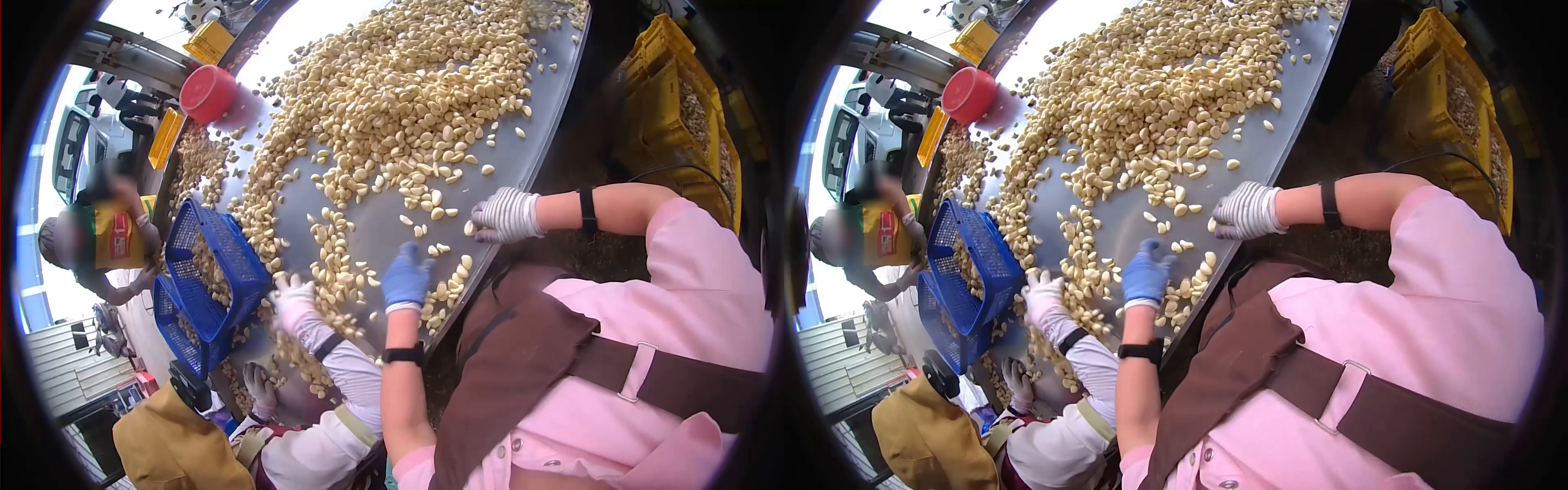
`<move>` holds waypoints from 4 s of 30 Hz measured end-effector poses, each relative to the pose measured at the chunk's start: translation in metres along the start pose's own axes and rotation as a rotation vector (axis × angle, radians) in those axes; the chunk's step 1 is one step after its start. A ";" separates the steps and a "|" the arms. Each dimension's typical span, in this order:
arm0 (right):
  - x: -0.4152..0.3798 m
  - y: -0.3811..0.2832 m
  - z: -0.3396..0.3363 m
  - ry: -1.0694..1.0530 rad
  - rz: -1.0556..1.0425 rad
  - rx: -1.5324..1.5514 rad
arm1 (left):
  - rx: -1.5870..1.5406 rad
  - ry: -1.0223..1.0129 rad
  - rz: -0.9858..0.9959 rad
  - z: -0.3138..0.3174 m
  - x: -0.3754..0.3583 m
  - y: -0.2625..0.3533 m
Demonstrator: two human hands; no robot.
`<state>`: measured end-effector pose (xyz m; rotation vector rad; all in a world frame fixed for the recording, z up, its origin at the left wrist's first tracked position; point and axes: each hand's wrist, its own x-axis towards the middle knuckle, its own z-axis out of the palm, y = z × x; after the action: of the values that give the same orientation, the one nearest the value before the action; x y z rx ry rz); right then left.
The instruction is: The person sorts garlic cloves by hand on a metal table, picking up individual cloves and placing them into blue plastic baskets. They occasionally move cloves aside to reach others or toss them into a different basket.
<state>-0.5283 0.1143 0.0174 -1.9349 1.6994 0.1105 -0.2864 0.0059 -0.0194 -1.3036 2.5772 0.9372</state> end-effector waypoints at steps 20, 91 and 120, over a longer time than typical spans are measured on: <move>0.111 -0.077 0.011 -0.285 -0.242 -0.215 | -1.985 -0.174 -0.216 -0.017 -0.070 -0.076; 0.226 -0.001 -0.066 0.030 0.148 0.559 | -2.303 -0.116 -0.413 0.003 0.034 -0.090; 0.318 -0.044 -0.077 0.079 0.079 0.105 | -2.336 -0.005 -0.408 0.029 -0.013 -0.078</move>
<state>-0.4479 -0.2022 -0.0334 -1.8185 1.7964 -0.0256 -0.2239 -0.0037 -0.0755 -1.3767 -0.1254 3.5340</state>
